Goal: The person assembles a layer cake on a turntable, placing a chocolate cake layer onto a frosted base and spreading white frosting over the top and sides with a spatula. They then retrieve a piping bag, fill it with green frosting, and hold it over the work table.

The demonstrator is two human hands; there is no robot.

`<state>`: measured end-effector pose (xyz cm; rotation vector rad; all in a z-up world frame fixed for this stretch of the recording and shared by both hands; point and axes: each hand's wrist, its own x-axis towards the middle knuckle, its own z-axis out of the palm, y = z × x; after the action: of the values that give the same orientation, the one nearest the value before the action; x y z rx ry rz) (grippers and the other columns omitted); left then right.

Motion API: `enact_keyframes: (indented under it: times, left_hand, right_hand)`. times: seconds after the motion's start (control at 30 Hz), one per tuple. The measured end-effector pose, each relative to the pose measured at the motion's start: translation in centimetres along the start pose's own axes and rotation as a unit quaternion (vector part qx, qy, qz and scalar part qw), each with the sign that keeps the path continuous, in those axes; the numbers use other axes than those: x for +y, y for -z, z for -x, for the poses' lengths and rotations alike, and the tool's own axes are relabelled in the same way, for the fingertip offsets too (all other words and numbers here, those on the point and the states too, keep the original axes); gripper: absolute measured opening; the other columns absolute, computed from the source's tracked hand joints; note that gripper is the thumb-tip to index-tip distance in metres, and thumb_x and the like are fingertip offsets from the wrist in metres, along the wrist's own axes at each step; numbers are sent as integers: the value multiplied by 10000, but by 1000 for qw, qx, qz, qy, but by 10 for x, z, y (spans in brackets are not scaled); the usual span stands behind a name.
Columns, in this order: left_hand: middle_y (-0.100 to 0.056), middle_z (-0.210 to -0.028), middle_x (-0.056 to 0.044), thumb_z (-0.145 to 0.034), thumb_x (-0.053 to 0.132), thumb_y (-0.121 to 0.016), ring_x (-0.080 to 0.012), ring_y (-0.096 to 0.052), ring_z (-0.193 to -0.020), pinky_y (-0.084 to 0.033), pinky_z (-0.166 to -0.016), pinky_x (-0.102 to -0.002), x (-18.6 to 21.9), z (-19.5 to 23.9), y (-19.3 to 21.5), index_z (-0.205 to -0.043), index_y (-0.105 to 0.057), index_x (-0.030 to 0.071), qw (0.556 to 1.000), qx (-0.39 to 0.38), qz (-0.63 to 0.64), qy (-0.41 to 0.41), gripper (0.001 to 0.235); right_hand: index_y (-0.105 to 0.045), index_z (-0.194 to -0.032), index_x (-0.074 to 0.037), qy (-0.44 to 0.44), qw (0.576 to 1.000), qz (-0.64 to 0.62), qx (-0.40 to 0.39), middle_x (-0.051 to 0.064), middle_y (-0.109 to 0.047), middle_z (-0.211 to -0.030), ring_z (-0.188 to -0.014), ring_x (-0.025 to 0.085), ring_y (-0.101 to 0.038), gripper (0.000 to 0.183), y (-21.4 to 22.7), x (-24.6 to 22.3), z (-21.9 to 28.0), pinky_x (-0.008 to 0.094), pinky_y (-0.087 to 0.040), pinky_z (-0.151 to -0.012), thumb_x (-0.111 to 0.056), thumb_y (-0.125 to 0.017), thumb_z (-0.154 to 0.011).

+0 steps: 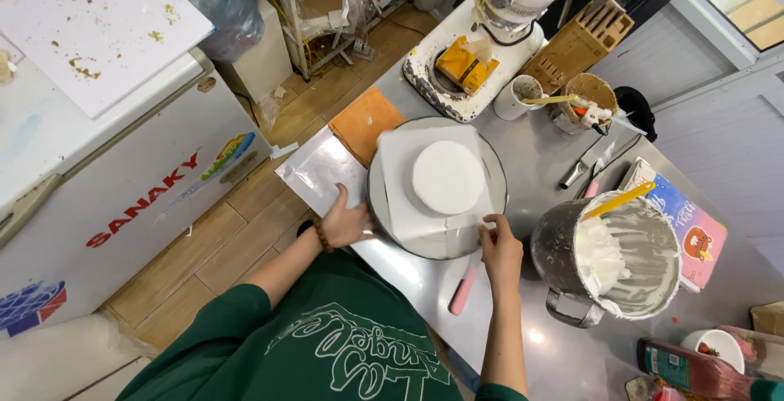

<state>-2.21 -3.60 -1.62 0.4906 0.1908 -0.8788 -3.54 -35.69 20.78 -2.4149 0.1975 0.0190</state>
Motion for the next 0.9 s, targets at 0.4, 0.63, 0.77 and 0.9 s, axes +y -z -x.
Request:
enact_keyframes:
  times: [0.4,0.63,0.77,0.9]
  left_hand:
    - [-157,-1703,-178,-617,977,-67,-475,-270,-1508,-185,-1222,-662,-6,4,-58,-1635,-53,271,998,42,-31,33,1239]
    - [-160,-1712,-173,-667,1013,-109,-378,-192,-1552,-167,-1237,-588,35,5,-48,-1644,-107,143,995,38,0,-92,1308]
    - [-248,-1689,-144,-691,1006,-169,-371,-255,-1532,-207,-1228,-554,49,11,-55,-1635,-191,113,989,29,3,-143,1300]
    - [-389,-1603,-152,-684,1007,-227,-374,-383,-1457,-284,-1194,-570,50,7,-48,-1615,-261,85,986,52,24,-157,1310]
  right_hand:
    - [-643,-1136,-75,-34,999,5,-3,81,-695,-668,-482,152,-590,211,8,6,5,318,-471,-470,-212,-649,-975]
    - [-641,-1137,-74,-56,998,-29,-15,59,-690,-670,-492,140,-591,209,3,12,10,305,-482,-470,-192,-647,-964]
    - [-632,-1229,-52,-34,972,-217,-83,55,-684,-752,-595,125,-594,304,15,43,18,282,-488,-543,-109,-637,-931]
    - [-519,-1430,-93,41,946,-318,55,53,-664,-926,-786,112,-624,696,96,54,60,251,-524,-691,17,-690,-765]
